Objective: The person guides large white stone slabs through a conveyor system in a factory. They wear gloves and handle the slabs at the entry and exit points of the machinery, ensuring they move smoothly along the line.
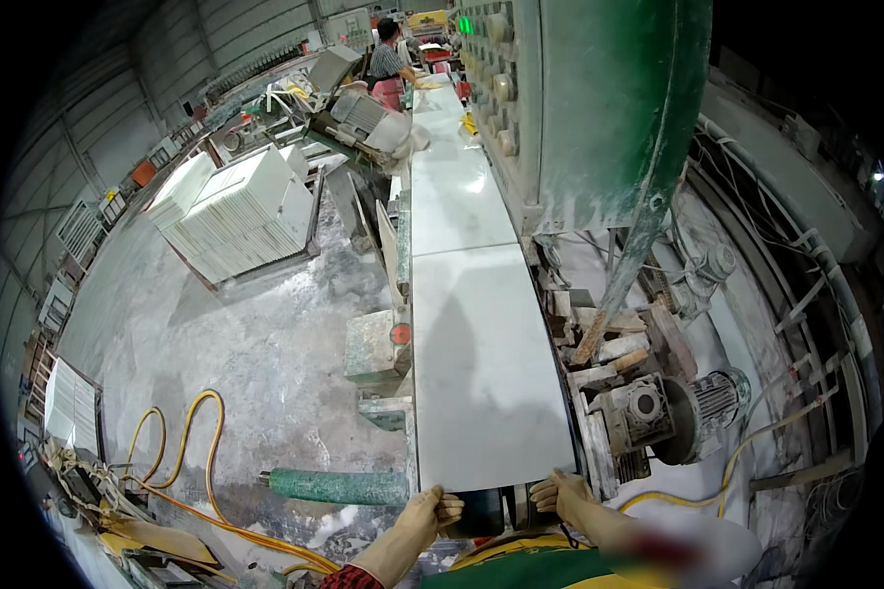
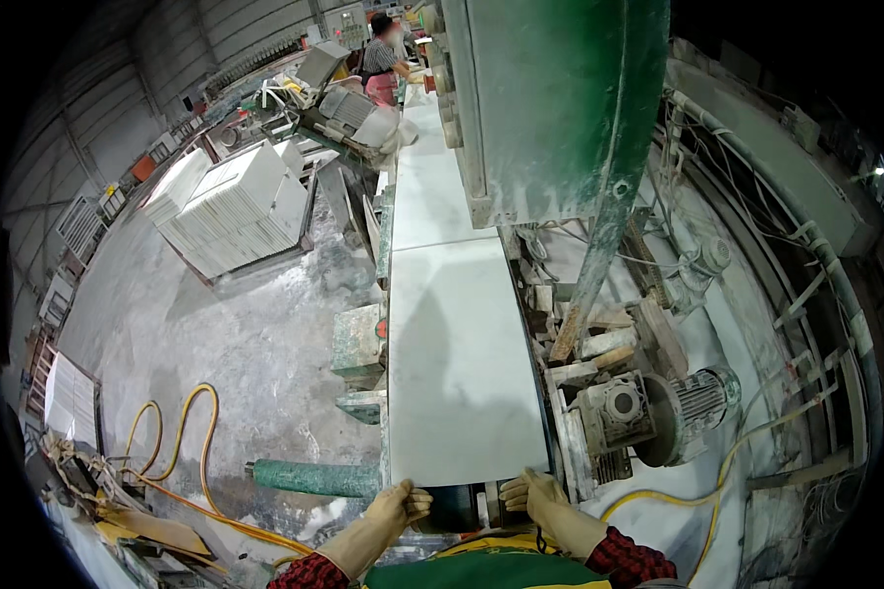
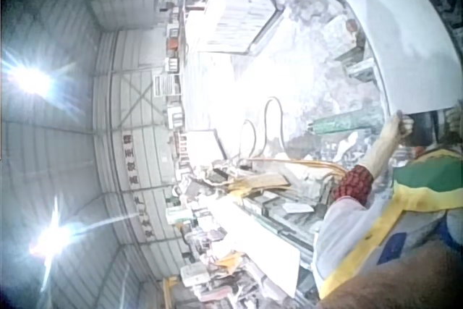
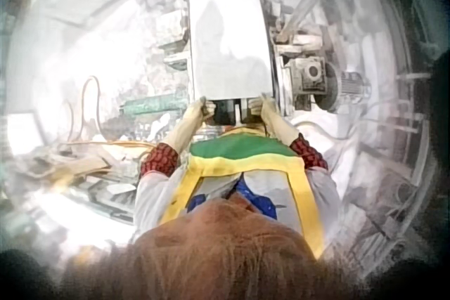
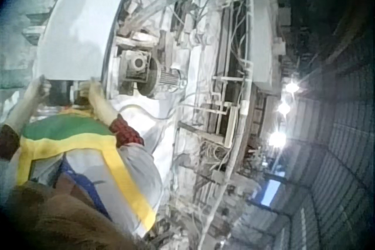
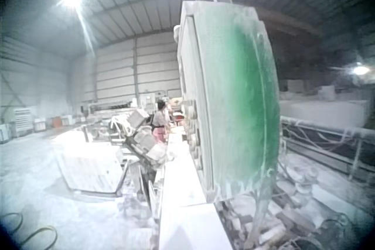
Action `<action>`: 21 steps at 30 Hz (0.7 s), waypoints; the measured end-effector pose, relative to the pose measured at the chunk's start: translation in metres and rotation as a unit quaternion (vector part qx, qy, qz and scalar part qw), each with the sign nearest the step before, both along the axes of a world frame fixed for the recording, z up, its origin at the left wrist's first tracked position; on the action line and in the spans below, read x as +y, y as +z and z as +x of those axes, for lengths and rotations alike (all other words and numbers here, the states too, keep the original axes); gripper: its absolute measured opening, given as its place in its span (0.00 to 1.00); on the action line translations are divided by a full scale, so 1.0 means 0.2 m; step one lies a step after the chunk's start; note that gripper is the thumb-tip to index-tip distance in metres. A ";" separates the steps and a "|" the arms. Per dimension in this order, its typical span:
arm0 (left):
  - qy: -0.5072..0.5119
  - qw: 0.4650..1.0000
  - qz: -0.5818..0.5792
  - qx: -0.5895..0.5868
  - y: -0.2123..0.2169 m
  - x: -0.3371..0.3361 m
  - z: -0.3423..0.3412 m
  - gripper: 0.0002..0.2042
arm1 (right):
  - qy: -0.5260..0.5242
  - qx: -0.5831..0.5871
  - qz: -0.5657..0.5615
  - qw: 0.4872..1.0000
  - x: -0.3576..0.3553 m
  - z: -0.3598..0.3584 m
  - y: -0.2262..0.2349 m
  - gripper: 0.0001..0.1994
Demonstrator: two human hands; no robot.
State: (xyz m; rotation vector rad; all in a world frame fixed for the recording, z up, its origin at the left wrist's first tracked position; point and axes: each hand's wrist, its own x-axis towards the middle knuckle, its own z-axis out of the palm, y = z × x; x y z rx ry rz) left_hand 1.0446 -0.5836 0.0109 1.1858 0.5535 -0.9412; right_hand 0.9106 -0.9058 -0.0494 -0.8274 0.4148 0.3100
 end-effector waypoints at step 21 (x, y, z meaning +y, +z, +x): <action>-0.130 0.987 0.006 -0.092 0.02 0.00 0.08 0.25 | -0.091 0.116 -0.177 0.973 0.07 0.24 0.26 0.27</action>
